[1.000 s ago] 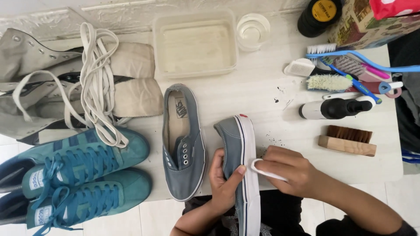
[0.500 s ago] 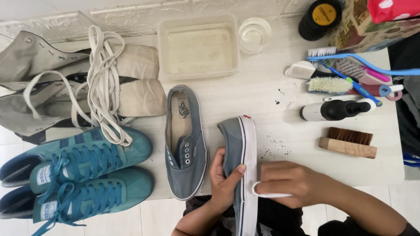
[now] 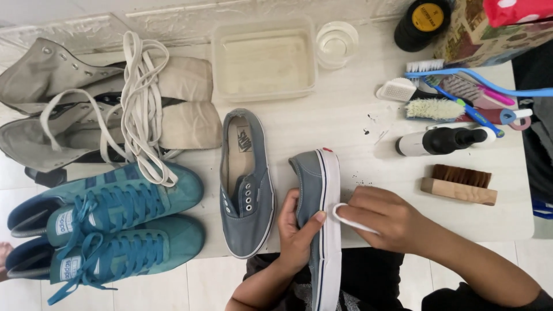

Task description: Cleaning the rubber sole of a shoe using a cloth and cleaning solution at a workstation.

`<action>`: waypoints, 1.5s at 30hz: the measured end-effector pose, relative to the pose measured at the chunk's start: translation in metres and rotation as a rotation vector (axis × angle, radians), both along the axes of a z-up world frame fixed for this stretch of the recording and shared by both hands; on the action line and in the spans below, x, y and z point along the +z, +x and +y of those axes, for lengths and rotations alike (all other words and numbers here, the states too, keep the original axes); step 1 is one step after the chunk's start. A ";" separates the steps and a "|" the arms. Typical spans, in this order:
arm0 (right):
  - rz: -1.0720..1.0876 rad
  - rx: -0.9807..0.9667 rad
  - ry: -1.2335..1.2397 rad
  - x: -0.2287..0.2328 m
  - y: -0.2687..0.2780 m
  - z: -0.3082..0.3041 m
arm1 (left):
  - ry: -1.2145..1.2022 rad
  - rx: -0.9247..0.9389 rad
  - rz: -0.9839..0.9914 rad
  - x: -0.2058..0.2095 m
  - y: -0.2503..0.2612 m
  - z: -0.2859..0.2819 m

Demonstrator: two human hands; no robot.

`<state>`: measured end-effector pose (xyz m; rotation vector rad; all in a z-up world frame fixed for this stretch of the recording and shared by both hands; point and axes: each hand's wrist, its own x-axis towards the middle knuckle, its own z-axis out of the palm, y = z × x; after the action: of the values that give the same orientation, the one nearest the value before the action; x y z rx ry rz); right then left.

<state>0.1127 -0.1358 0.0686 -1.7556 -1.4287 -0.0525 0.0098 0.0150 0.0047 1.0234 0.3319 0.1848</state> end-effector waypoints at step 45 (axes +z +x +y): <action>1.835 -0.328 0.593 -0.066 -0.038 -0.051 | 0.237 -0.155 0.155 0.025 0.003 0.012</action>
<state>0.0750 -0.1870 0.0023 -0.8011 0.2405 0.6975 0.0131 0.0266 0.0293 1.2969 0.3749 0.0040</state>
